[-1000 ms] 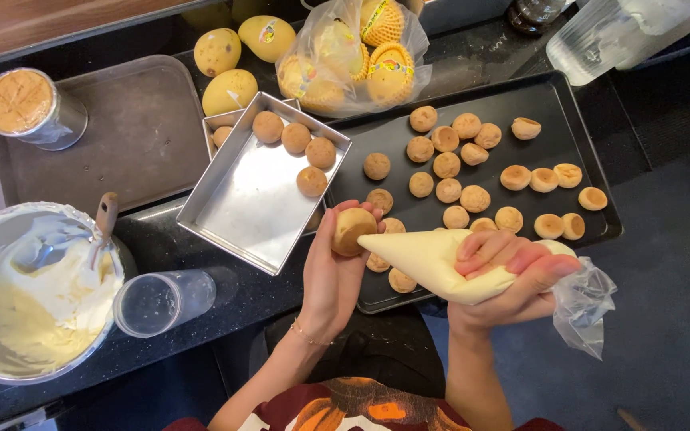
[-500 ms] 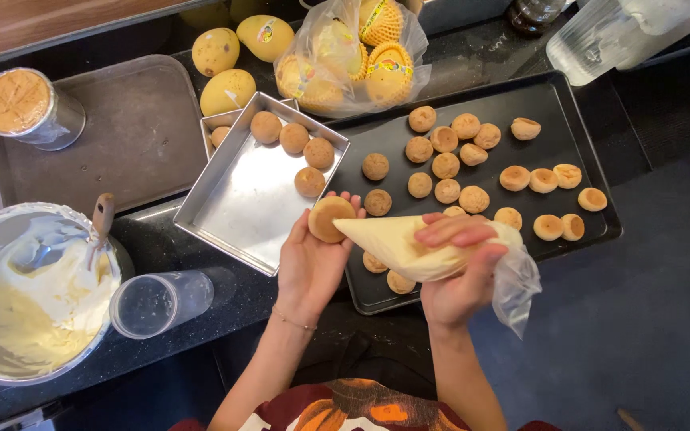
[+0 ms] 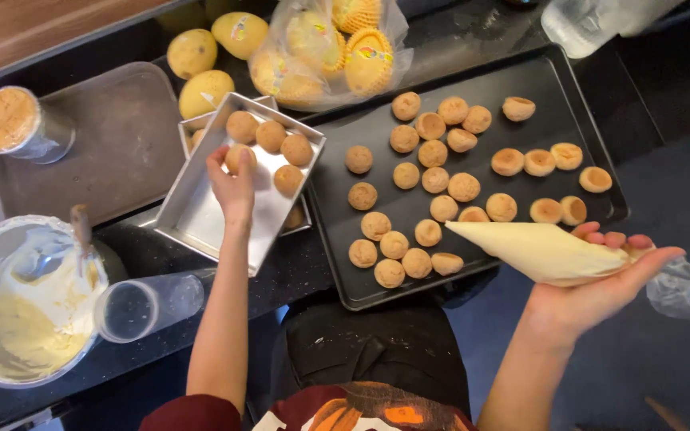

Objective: The person fills pastry puffs with cream using a piping bag by hand, places them into a metal pan, and refills the piping bag with cream from a bowl using a spatula before filling more pastry puffs.

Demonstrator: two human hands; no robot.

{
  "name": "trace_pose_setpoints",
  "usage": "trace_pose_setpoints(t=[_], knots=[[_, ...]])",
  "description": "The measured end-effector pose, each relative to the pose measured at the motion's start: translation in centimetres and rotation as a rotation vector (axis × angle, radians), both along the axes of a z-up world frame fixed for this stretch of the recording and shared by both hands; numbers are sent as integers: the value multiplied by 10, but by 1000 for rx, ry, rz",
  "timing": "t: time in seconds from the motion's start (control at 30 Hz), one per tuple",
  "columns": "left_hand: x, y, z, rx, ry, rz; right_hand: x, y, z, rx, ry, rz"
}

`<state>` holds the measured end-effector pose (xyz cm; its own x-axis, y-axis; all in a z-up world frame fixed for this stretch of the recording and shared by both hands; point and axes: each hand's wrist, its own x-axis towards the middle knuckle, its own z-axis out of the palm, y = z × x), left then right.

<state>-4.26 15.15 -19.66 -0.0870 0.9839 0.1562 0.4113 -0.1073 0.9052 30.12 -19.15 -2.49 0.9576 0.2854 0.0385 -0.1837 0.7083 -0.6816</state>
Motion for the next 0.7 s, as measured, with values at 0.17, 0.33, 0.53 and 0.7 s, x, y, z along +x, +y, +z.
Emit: trace_pose_setpoints(t=[0.17, 0.33, 0.53, 0.7], knots=[[8, 0, -15, 58, 158, -76, 41, -40, -6, -32, 118, -86], [42, -69, 54, 322, 159, -63, 82, -64, -14, -40, 334, -138], [121, -175, 75, 197, 376, -780, 116, -67, -44, -62, 351, 124], [108, -204, 52, 80, 389, -632, 123, -61, -54, 29, 568, 107]])
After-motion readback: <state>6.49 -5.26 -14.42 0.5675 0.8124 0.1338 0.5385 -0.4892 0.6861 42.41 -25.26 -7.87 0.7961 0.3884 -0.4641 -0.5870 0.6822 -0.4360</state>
